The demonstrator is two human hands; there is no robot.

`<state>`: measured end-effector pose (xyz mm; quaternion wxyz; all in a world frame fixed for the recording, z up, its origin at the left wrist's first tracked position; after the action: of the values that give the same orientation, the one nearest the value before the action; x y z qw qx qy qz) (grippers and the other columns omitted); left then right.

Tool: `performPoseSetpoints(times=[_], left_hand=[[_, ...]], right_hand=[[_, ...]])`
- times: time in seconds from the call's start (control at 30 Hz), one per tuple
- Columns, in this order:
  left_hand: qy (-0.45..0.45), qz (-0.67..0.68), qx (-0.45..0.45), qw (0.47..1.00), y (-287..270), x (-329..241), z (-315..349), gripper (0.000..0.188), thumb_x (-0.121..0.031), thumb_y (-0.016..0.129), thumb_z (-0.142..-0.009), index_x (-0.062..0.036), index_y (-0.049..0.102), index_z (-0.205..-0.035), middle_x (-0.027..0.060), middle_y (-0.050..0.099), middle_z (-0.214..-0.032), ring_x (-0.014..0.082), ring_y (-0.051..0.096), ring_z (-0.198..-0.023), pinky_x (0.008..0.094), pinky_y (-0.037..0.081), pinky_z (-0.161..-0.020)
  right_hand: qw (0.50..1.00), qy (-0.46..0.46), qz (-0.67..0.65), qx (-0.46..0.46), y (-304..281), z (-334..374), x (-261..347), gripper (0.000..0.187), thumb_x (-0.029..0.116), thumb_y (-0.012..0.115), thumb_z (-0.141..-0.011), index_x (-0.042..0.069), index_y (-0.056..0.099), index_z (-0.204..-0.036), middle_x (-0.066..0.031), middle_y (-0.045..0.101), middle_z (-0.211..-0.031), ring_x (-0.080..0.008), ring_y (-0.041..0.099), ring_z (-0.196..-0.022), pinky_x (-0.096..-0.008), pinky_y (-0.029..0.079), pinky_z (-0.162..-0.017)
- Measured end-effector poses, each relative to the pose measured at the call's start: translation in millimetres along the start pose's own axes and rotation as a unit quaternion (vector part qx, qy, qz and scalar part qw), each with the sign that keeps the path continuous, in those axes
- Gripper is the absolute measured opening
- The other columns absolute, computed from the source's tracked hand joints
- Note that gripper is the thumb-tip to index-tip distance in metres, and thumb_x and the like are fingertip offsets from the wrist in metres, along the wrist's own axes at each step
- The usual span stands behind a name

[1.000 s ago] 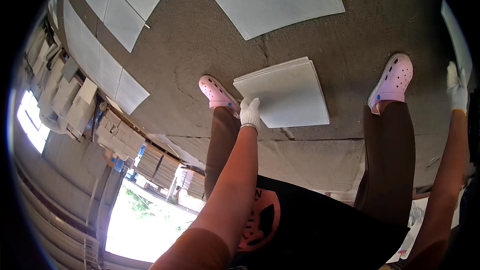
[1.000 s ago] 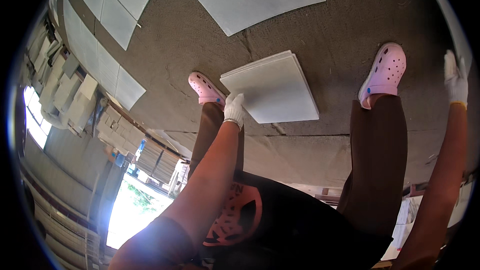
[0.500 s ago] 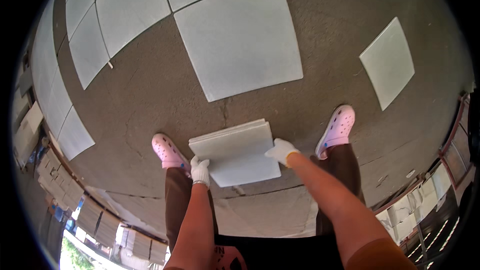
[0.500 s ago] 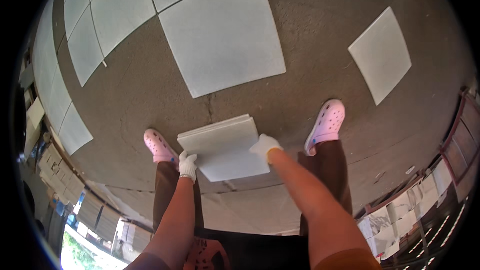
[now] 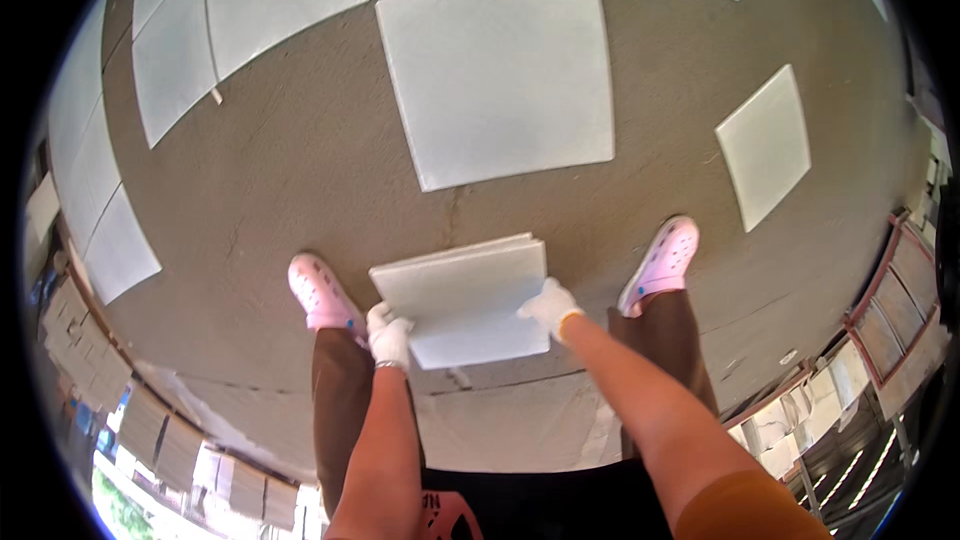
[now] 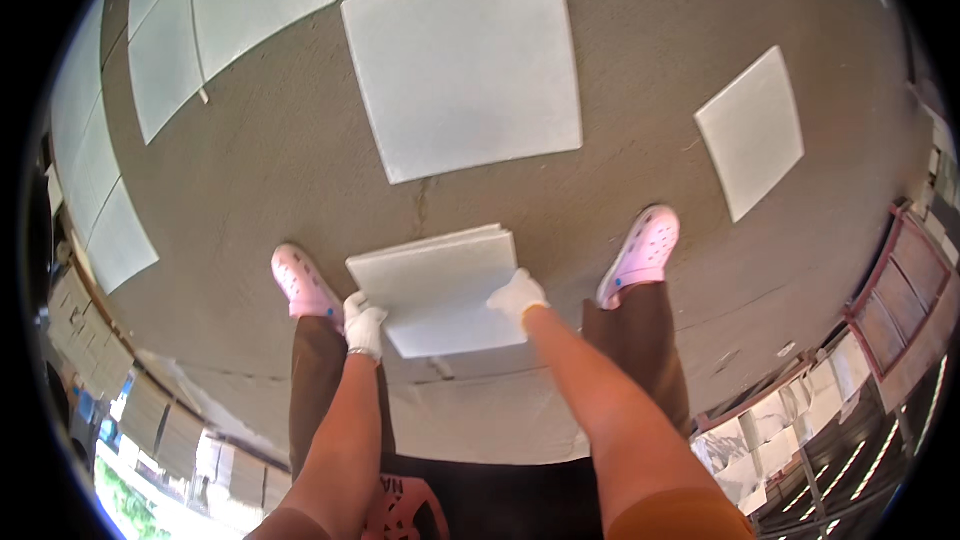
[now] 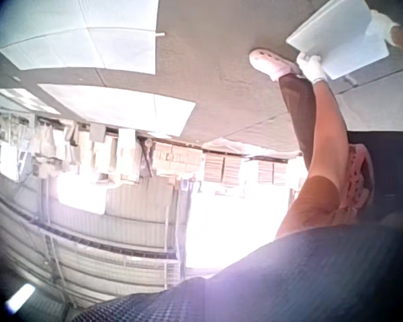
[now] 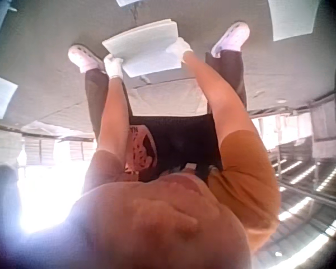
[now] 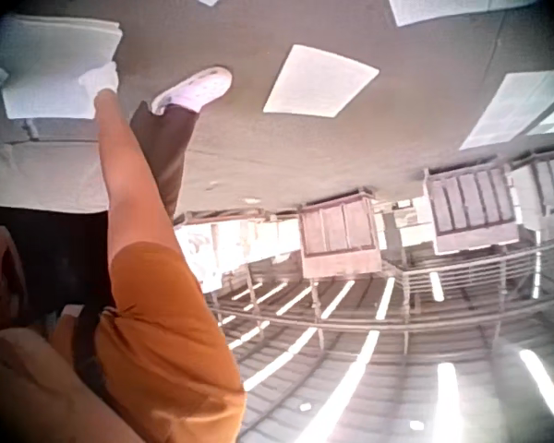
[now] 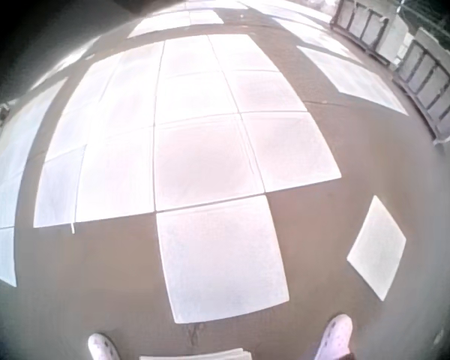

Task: The person places square tiles on the floor in a grid pattern, retrieves additional tiles from a stack, and continues arranging them. Another worker is also seen placing tiles nearby.

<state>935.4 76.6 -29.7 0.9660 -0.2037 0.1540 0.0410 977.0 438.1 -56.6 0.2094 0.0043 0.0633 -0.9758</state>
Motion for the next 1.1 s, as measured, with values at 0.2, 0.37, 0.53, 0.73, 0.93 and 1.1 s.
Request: performPoseSetpoints(times=[0.2,0.37,0.53,0.73,0.93,1.1], left_hand=[[0.064,-0.153,-0.031,0.986,-0.4,0.1,-3.3,0.052,-0.004,0.068,-0.072,-0.0009,0.055,-0.122,0.0143,0.057,-0.116,0.025,0.054,-0.109,0.035,0.044,-0.094],[0.032,-0.077,-0.027,0.996,1.7,-2.3,-5.5,0.064,-0.001,0.064,-0.076,0.0017,0.041,-0.136,0.0129,0.059,-0.115,0.0195,0.056,-0.101,0.0317,0.046,-0.086],[0.027,-0.059,-0.015,0.998,-15.9,17.8,-22.1,0.059,-0.001,0.062,-0.076,0.0018,0.044,-0.133,0.0123,0.06,-0.113,0.0189,0.057,-0.097,0.0306,0.046,-0.082],[-0.006,-0.02,-0.001,1.0,-2.4,-10.7,-5.2,0.051,0.001,0.062,-0.074,0.0027,0.051,-0.123,0.0086,0.062,-0.101,0.0145,0.057,-0.084,0.027,0.045,-0.072],[-0.059,-0.013,0.032,0.998,-9.3,0.8,-16.0,0.047,0.001,0.061,-0.076,0.0,0.054,-0.122,0.0078,0.062,-0.103,0.0151,0.057,-0.087,0.0265,0.045,-0.076],[-0.038,0.08,0.101,0.991,10.1,-28.6,16.4,0.04,-0.002,0.058,-0.081,0.0006,0.058,-0.121,0.0093,0.064,-0.11,0.0207,0.058,-0.103,0.0316,0.045,-0.092]], right_hand=[[0.963,-0.032,-0.237,0.128,-8.8,10.1,2.7,0.052,0.003,0.072,-0.068,-0.01,0.054,-0.114,-0.0196,0.064,-0.104,-0.0273,0.063,-0.097,-0.0377,0.05,-0.087],[0.982,-0.04,-0.139,0.118,-17.8,26.0,14.9,0.057,0.014,0.077,-0.07,-0.008,0.057,-0.119,-0.017,0.067,-0.109,-0.0231,0.062,-0.102,-0.0304,0.046,-0.091],[0.984,-0.033,-0.009,0.174,-2.6,53.7,38.3,0.058,0.024,0.082,-0.069,-0.002,0.065,-0.118,-0.0118,0.069,-0.113,-0.0188,0.063,-0.104,-0.0291,0.048,-0.089],[0.959,-0.09,-0.137,0.23,18.7,58.5,34.6,0.05,0.02,0.08,-0.067,-0.005,0.067,-0.109,-0.0129,0.071,-0.103,-0.0195,0.068,-0.092,-0.0309,0.052,-0.081],[0.951,-0.204,-0.039,0.229,15.9,117.5,87.4,0.04,0.016,0.077,-0.064,-0.005,0.07,-0.097,-0.014,0.072,-0.09,-0.0204,0.067,-0.085,-0.0315,0.052,-0.079],[0.968,-0.135,-0.077,0.197,-32.9,174.6,99.9,0.041,0.007,0.077,-0.063,-0.005,0.069,-0.101,-0.0113,0.071,-0.094,-0.0205,0.066,-0.086,-0.0319,0.052,-0.081]])
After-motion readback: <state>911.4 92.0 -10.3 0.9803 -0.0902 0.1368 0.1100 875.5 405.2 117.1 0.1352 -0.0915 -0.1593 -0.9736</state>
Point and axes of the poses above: each hand's wrist, its own z-axis away from the middle knuckle, its own y-axis out of the palm, x = y × z, the point moved 10 cm from there along -z, towards the middle knuckle
